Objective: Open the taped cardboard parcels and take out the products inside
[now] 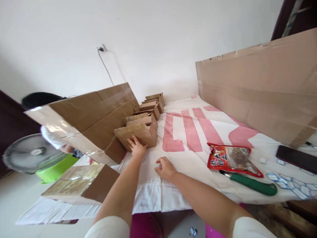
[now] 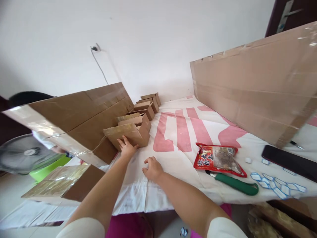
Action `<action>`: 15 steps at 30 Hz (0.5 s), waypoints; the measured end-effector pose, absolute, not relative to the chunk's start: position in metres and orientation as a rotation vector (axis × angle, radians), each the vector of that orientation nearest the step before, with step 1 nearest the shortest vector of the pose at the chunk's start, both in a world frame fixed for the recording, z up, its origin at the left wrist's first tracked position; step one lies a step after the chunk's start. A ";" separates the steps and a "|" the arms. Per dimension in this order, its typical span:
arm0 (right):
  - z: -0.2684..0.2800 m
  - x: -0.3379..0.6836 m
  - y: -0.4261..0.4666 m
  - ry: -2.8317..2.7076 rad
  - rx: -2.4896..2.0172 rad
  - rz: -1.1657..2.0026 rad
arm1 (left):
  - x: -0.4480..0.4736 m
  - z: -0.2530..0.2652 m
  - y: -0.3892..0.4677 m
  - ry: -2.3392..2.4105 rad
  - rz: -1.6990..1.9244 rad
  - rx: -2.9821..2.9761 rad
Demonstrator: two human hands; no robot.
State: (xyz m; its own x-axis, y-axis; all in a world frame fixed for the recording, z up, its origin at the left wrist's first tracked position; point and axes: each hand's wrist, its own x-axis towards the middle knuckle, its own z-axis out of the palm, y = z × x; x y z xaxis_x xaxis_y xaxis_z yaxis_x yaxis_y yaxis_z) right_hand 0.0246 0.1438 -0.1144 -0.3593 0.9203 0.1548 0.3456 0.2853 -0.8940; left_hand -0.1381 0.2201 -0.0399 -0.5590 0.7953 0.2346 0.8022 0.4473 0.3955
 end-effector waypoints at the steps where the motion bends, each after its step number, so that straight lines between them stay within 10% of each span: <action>1: -0.113 0.025 0.144 -1.863 -1.151 1.045 | -0.137 -0.031 0.220 -2.693 -0.692 -1.481; 15: -0.053 0.107 0.103 -2.147 -0.952 1.032 | 0.039 -0.008 0.169 -2.215 -0.078 -2.666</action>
State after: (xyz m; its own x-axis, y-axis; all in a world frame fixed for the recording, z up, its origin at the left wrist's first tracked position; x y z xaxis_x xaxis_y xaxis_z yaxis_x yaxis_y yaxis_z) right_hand 0.1075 0.1026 -0.0532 -0.5857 0.7899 0.1814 0.3517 0.4494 -0.8212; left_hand 0.0390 0.1690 -0.0077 0.2041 0.9640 -0.1706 0.9496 -0.1526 0.2739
